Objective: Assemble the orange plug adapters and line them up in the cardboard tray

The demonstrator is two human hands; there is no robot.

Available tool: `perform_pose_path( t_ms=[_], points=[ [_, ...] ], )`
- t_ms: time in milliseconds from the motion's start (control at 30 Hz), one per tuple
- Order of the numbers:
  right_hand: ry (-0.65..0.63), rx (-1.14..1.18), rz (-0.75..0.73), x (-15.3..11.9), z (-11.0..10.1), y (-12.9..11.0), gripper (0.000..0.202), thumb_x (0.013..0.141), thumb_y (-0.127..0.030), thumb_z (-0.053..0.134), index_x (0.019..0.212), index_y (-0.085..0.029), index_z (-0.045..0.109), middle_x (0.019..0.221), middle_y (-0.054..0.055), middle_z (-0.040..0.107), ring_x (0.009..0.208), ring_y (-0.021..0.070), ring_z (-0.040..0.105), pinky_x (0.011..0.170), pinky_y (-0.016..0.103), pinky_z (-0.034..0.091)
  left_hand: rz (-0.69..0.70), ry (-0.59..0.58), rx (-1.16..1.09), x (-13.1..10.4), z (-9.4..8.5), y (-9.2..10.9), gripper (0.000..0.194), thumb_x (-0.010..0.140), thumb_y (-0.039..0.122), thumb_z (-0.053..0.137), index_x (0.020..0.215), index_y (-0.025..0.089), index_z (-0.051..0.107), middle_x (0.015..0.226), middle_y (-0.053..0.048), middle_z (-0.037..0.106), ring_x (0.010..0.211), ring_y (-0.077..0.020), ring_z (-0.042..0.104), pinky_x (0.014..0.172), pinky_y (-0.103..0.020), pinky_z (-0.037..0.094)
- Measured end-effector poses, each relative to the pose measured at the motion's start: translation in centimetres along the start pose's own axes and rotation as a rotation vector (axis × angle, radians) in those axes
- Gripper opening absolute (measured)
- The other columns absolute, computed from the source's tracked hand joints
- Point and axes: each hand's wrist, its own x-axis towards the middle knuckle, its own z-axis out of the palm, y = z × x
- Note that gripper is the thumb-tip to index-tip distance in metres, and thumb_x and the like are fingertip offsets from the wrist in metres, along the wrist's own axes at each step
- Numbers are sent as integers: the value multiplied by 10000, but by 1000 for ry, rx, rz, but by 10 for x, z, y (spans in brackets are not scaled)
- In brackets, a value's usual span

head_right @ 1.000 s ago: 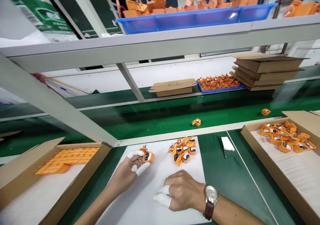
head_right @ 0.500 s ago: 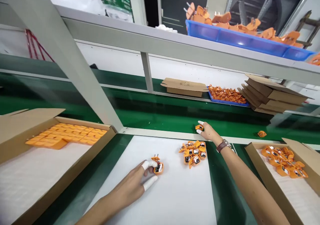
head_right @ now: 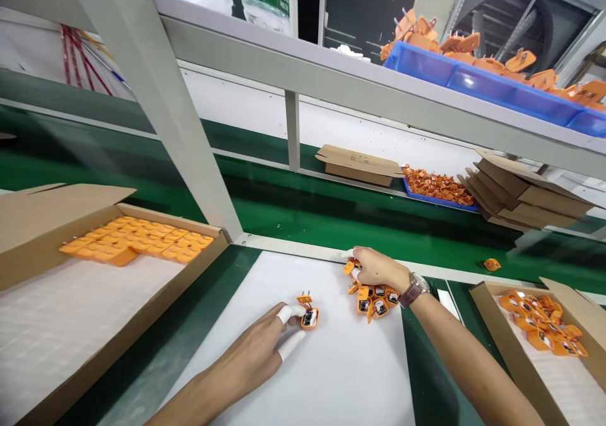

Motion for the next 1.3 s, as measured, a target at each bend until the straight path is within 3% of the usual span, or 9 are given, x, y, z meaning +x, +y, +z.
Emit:
perform_pose_path(
  t_ms=[167, 267, 367, 500, 633, 767, 967, 1133, 1300],
  points=[
    [8, -1, -13, -20, -17, -13, 517, 726, -42, 635, 1214, -206, 682, 1191, 78, 720, 1048, 251, 689, 816, 262, 537, 63, 222, 69, 3, -3, 6, 160, 908, 269, 607, 1046, 233, 678, 1114, -100, 712, 1044, -282, 673, 863, -410, 572],
    [98, 25, -124, -43, -16, -27, 435, 844, -101, 596, 1254, -232, 658, 1249, 83, 679, 1041, 241, 691, 836, 303, 557, 32, 225, 108, 5, -3, 10, 186, 867, 352, 693, 1026, 259, 718, 1107, -82, 724, 1037, -293, 653, 877, -425, 552],
    [194, 66, -269, -68, 0, -44, 352, 952, -182, 541, 1280, -258, 642, 1191, 75, 689, 934, 221, 721, 804, 337, 587, -22, 215, 132, 10, 2, 13, 294, 810, 444, 752, 1018, 237, 738, 1113, -107, 706, 1036, -322, 624, 895, -461, 530],
    [227, 72, -352, -90, 33, -57, 420, 965, -232, 584, 1383, -272, 569, 1235, 101, 683, 1121, 275, 668, 944, 429, 560, -17, 233, 28, 15, 9, 18, 244, 839, 345, 724, 1047, 216, 717, 1077, -113, 689, 1015, -299, 616, 905, -465, 520],
    [231, 315, -251, -97, 64, -56, 451, 990, -333, 583, 1428, -262, 504, 1178, 96, 705, 1019, 235, 696, 928, 420, 572, 33, 88, -370, 12, 7, 30, 245, 883, 185, 600, 1123, 206, 643, 1126, -91, 673, 1035, -229, 646, 924, -379, 538],
    [246, 661, -277, -99, 86, -52, 350, 998, -355, 578, 1333, -257, 586, 1085, 63, 708, 971, 187, 683, 896, 362, 573, -14, -80, -728, 6, 5, 46, 374, 872, 168, 592, 1246, 193, 594, 1183, -100, 649, 1062, -215, 652, 915, -333, 555],
    [265, 868, -282, -97, 104, -49, 361, 930, -404, 679, 1249, -236, 659, 938, 31, 663, 857, 157, 638, 830, 339, 562, -84, -290, -886, 7, 2, 57, 278, 914, 261, 606, 1175, 167, 628, 1097, -94, 641, 1034, -219, 635, 960, -367, 532],
    [316, 834, -382, -98, 106, -49, 196, 929, -312, 687, 1112, -244, 708, 982, 41, 641, 874, 160, 635, 808, 328, 558, -116, -295, -863, 6, 0, 55, 224, 877, 293, 677, 1054, 158, 649, 999, -71, 623, 939, -197, 625, 905, -352, 546],
    [496, 686, -404, -103, 106, -55, 239, 936, -160, 625, 1152, -261, 637, 1070, 67, 668, 984, 195, 658, 868, 366, 557, -325, -264, -1034, 7, 6, 49, 350, 810, 336, 771, 1088, 165, 644, 1015, -81, 702, 946, -215, 685, 930, -383, 553]
  ],
)
